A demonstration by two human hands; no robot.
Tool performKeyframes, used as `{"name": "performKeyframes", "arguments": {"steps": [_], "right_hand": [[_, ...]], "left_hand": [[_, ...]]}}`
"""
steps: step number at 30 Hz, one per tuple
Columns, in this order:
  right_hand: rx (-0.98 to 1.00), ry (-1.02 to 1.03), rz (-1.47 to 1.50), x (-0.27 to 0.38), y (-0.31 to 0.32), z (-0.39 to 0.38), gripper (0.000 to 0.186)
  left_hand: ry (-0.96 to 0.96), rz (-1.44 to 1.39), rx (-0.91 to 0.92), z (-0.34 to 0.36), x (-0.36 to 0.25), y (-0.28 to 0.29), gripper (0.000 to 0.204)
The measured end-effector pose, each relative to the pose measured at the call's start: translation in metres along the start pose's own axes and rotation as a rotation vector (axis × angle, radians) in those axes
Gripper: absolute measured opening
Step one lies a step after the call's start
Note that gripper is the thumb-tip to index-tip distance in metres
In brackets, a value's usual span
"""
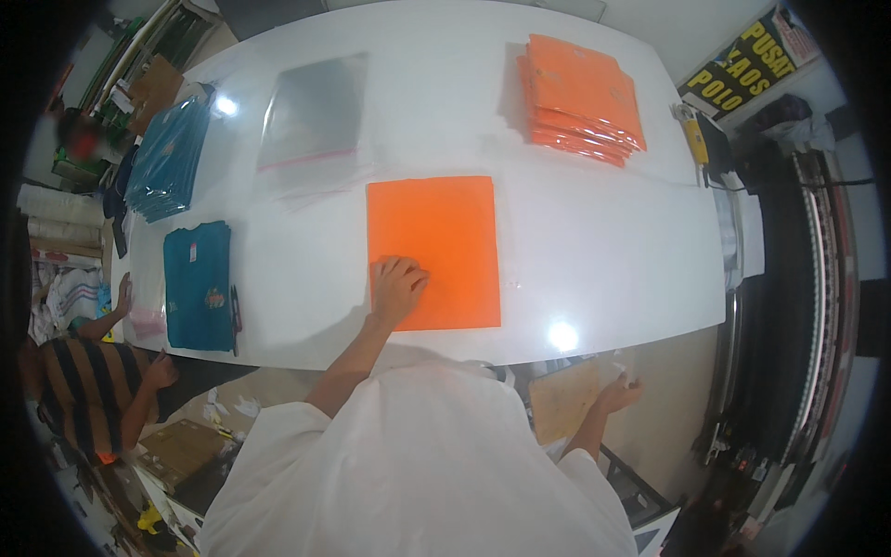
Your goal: The person folds orange t-shirts on a white table, places each folded shirt into a clear plastic bag, and stacks the packaged shirts. The person also retrieves additional shirts from another area and continues folding and packaging them.
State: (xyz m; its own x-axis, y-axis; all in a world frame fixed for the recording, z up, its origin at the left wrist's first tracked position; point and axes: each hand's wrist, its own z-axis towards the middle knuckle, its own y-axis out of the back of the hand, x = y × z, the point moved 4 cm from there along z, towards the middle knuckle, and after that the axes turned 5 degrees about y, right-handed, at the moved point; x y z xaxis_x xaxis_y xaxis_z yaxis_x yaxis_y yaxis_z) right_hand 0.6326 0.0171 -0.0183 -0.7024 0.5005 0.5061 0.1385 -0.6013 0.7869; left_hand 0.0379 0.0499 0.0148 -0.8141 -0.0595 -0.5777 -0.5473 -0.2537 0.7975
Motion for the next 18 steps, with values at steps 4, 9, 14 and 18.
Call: {"name": "performKeyframes", "arguments": {"steps": [4,9,14,18], "right_hand": [[0.025,-0.089,0.251,-0.003,-0.023,-0.01,0.048],[0.159,0.054,0.44,0.121,-0.035,-0.026,0.037],[0.93,0.76,0.552,0.232,-0.049,-0.1,0.025],[0.983,1.163,0.498,0.278,-0.032,-0.159,0.026]], "left_hand": [[-0.149,0.181,-0.018,0.001,-0.002,-0.007,0.008],[-0.166,0.178,-0.007,-0.002,0.005,-0.023,0.009],[0.153,-0.103,-0.232,-0.038,0.025,0.007,0.015],[0.337,0.081,-0.389,-0.125,0.064,0.05,0.023]]}}
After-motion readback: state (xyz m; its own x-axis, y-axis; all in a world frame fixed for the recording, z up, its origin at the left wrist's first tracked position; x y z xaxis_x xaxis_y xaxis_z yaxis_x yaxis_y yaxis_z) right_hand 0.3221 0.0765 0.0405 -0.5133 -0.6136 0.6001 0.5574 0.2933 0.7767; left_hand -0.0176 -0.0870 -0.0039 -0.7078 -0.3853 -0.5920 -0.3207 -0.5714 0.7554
